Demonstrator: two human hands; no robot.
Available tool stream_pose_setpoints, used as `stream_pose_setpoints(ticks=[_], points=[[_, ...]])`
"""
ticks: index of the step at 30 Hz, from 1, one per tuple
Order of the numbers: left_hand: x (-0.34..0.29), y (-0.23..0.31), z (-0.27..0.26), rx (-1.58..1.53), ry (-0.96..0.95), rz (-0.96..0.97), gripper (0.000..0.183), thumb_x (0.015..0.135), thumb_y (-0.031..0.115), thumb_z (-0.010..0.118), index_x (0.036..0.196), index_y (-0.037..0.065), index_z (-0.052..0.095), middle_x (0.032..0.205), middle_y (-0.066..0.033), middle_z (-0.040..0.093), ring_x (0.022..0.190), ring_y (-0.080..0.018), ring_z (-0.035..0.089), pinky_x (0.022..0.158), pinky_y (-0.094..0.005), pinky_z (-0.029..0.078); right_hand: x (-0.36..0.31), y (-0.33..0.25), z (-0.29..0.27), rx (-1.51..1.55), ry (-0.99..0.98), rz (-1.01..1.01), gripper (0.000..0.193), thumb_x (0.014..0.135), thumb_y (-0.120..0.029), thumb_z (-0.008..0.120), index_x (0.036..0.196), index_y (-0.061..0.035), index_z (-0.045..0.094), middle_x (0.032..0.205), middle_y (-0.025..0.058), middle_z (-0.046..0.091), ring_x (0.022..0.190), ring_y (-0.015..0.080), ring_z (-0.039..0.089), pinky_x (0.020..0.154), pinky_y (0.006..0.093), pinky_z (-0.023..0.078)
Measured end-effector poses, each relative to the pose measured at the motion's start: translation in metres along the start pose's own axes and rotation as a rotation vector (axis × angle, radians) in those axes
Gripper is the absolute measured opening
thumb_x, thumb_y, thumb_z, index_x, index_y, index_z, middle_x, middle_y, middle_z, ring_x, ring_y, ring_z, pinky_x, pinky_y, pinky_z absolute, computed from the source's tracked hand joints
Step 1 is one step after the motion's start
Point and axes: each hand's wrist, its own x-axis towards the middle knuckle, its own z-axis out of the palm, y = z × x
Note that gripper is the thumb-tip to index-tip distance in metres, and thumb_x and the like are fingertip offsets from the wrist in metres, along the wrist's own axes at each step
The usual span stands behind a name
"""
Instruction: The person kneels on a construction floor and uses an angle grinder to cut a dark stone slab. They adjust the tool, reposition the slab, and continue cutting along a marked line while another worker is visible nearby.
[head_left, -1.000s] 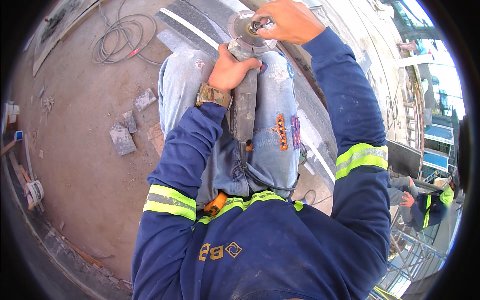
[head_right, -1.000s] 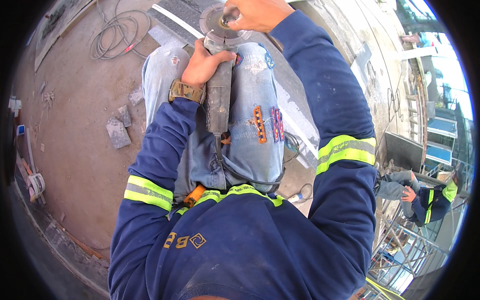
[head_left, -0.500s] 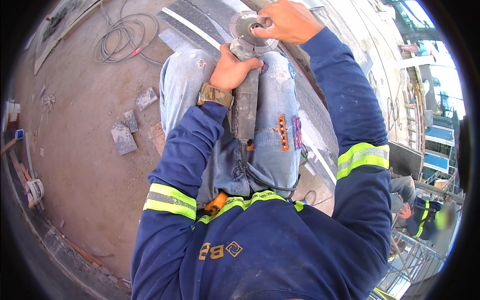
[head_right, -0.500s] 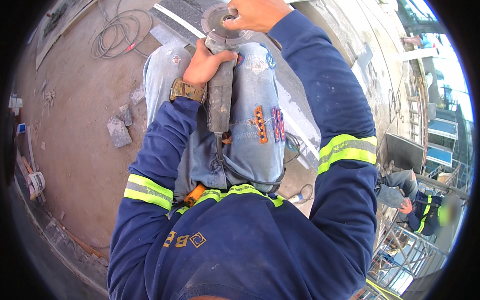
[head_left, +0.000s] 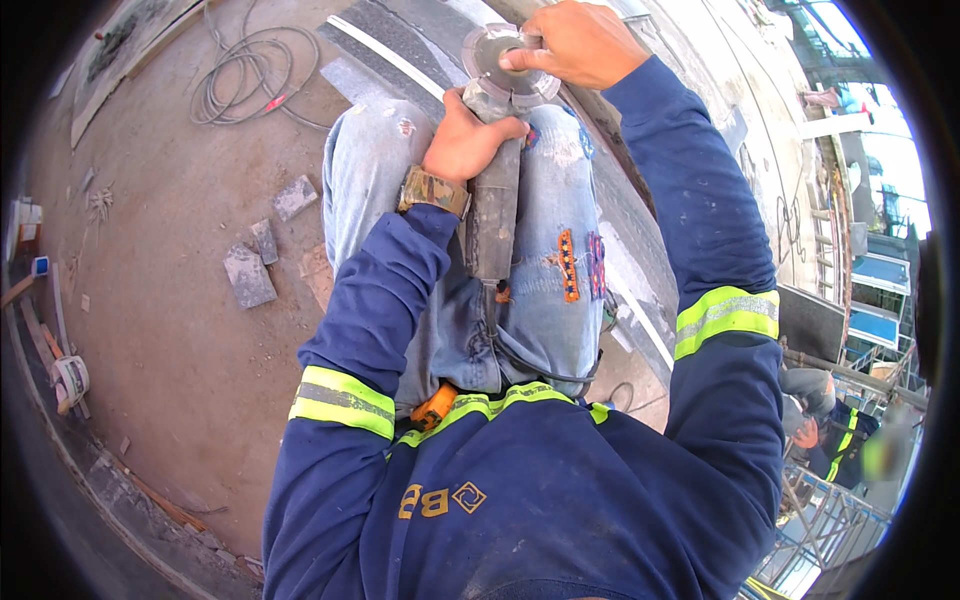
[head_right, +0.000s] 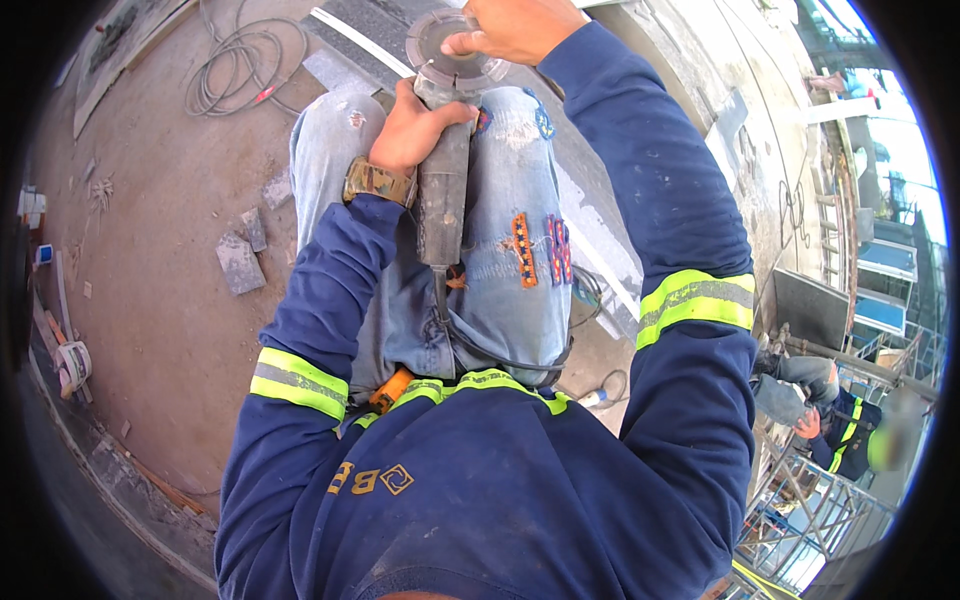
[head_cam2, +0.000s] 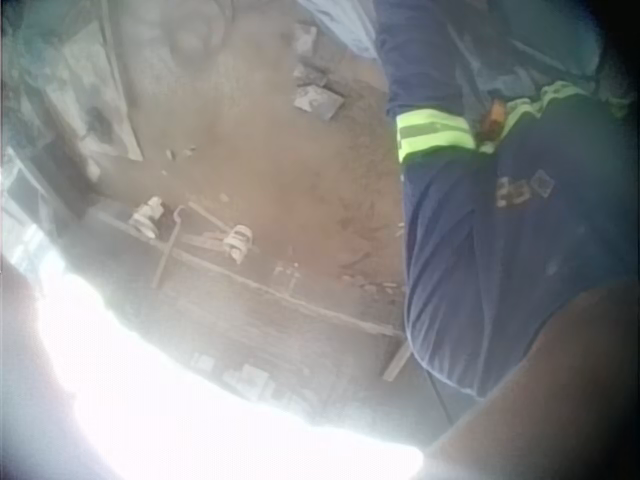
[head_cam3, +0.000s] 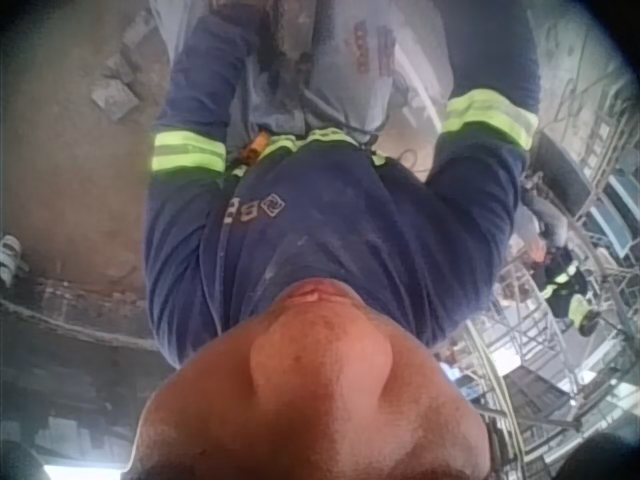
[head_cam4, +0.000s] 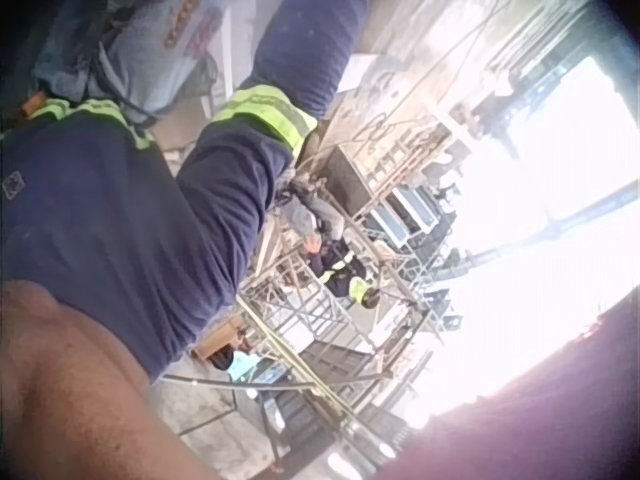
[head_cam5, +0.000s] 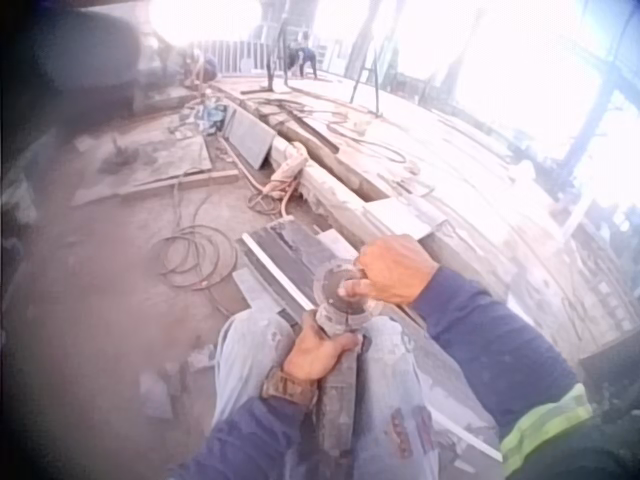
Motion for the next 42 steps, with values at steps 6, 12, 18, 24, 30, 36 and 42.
stream_pose_setpoints(ticks=[6,12,18,24,30,36,42], points=[[-0.005,0.007,0.004,-0.003,-0.006,-0.023,0.092,0.067,0.03,0.084,0.127,-0.015,0.03,0.115,-0.0247,0.06,0.104,-0.0271,0.062,0.091,-0.0326,0.05,-0.009,0.016,0.02,0.287,0.47,-0.358,0.039,0.08,-0.043,0.069,0.081,-0.0045,0.072,0.079,0.0175,0.068,0.078,0.0368,0.066,0.069,0.0453,0.051],[-0.003,0.001,-0.001,0.011,0.031,-0.016,0.086,0.068,0.026,0.084,0.126,-0.014,0.034,0.114,-0.0216,0.059,0.103,-0.0248,0.061,0.089,-0.0335,0.051,-0.005,0.0,-0.004,-0.003,-0.118,0.159,0.032,0.078,-0.035,0.071,0.091,-0.0066,0.07,0.085,0.0155,0.066,0.082,0.0356,0.065,0.074,0.0456,0.051],[-0.001,0.0,0.003,0.019,0.02,-0.002,0.086,0.069,0.026,0.084,0.126,-0.014,0.034,0.115,-0.0216,0.059,0.102,-0.0245,0.061,0.089,-0.0334,0.051,-0.009,0.015,0.016,0.212,0.255,-0.342,0.026,0.077,-0.029,0.072,0.09,-0.0063,0.069,0.09,0.0151,0.066,0.088,0.0341,0.065,0.075,0.0444,0.05],[0.002,-0.005,0.001,0.049,0.015,-0.012,0.094,0.067,0.034,0.084,0.128,-0.014,0.03,0.115,-0.0264,0.061,0.105,-0.0288,0.063,0.092,-0.0334,0.049,-0.004,0.023,0.036,0.15,0.249,-0.307,0.029,0.079,-0.023,0.074,0.105,-0.0114,0.07,0.1,0.0072,0.067,0.095,0.0303,0.064,0.083,0.0403,0.051],[-0.001,0.001,0.004,0.039,0.001,-0.014,0.095,0.066,0.035,0.083,0.128,-0.014,0.03,0.116,-0.0267,0.061,0.107,-0.0293,0.063,0.093,-0.0335,0.049,-0.001,0.032,0.042,0.211,0.311,-0.369,0.029,0.079,-0.023,0.075,0.104,-0.0112,0.07,0.1,0.0067,0.067,0.095,0.0305,0.064,0.083,0.0408,0.051],[0.001,-0.003,0.002,0.032,0.009,-0.002,0.095,0.067,0.034,0.083,0.128,-0.014,0.03,0.115,-0.0267,0.061,0.107,-0.0293,0.062,0.093,-0.0335,0.049,-0.003,0.025,0.038,0.203,0.286,-0.346,0.029,0.078,-0.024,0.076,0.104,-0.0131,0.07,0.1,0.0065,0.067,0.095,0.0302,0.063,0.082,0.0406,0.05],[0.001,-0.004,0.003,0.02,0.02,-0.008,0.086,0.069,0.025,0.084,0.127,-0.013,0.033,0.114,-0.0215,0.059,0.102,-0.0243,0.061,0.089,-0.0339,0.051,-0.003,0.022,0.035,0.197,0.229,-0.271,0.028,0.078,-0.028,0.076,0.102,-0.0144,0.072,0.098,0.0055,0.068,0.094,0.0292,0.064,0.081,0.04,0.05]])
